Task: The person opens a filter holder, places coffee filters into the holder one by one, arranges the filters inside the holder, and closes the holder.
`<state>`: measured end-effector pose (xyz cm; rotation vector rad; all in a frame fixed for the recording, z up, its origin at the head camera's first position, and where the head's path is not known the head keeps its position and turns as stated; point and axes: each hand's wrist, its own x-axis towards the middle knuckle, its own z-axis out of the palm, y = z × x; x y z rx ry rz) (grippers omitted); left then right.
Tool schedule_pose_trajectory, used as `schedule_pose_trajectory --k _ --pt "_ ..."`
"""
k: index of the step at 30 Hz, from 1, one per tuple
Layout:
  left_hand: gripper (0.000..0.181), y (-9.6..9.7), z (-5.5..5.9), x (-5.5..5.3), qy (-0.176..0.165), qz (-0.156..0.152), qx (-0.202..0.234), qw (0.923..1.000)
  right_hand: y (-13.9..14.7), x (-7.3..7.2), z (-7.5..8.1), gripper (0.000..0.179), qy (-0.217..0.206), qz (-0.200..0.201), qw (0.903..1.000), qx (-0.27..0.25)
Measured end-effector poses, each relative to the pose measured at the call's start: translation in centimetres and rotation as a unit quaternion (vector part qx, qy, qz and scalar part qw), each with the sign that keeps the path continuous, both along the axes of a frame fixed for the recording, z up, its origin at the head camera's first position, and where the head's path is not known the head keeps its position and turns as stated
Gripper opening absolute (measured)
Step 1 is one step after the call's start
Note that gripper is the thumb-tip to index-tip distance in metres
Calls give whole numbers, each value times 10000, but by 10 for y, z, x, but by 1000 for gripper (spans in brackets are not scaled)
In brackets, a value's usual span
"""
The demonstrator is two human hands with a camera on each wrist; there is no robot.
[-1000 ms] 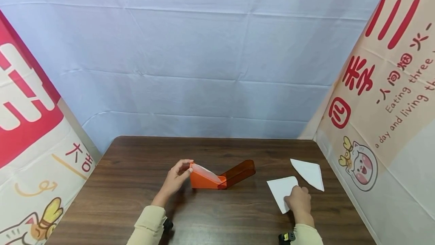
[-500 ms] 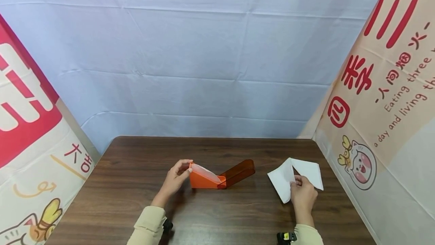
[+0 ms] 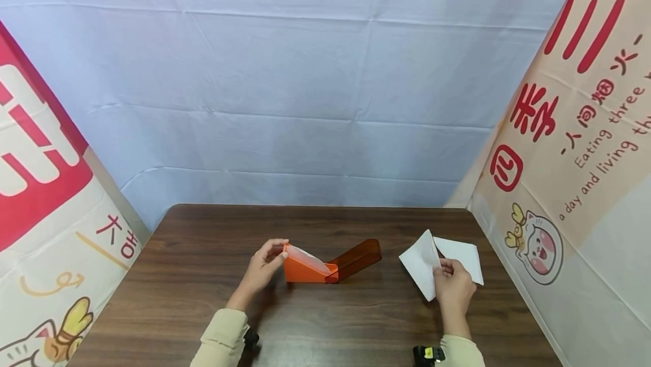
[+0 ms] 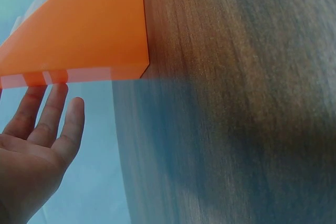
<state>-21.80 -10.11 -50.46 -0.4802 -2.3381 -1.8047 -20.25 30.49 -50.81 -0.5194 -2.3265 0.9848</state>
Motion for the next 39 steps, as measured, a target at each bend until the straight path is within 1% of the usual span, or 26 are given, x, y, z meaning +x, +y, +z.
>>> schedule_pose_trajectory --k 4,8,12,15,19,24,27,33,36,39 --pt "29 0 0 0 40 -5 -7 10000 -4 1 15 9 236 -98 9997 31" --pt "30 0 1 0 40 17 -15 10000 -9 2 30 10 341 -151 9993 -35" --pt "28 0 1 0 -29 29 -17 10000 -13 3 44 12 357 -129 9990 -231" --pt "28 0 0 0 -68 25 1 10000 -15 3 50 12 384 -95 9987 -312" --pt "31 -1 1 0 -96 11 -9 10000 -16 3 53 12 418 -45 9985 -343" --pt "31 0 1 0 -106 23 -24 9999 -17 3 54 13 312 -6 9985 -445" --pt "30 -1 1 0 -99 14 -17 9999 -19 6 55 12 320 42 9984 -468" --pt "29 -2 0 0 -68 -4 -32 10000 -27 9 60 10 720 32 9968 -334" --pt "28 -2 0 0 -70 51 -32 10000 -31 7 60 10 955 144 9947 -359" --pt "28 -1 0 0 -81 62 -74 9999 -36 5 61 9 1191 359 9910 -502"
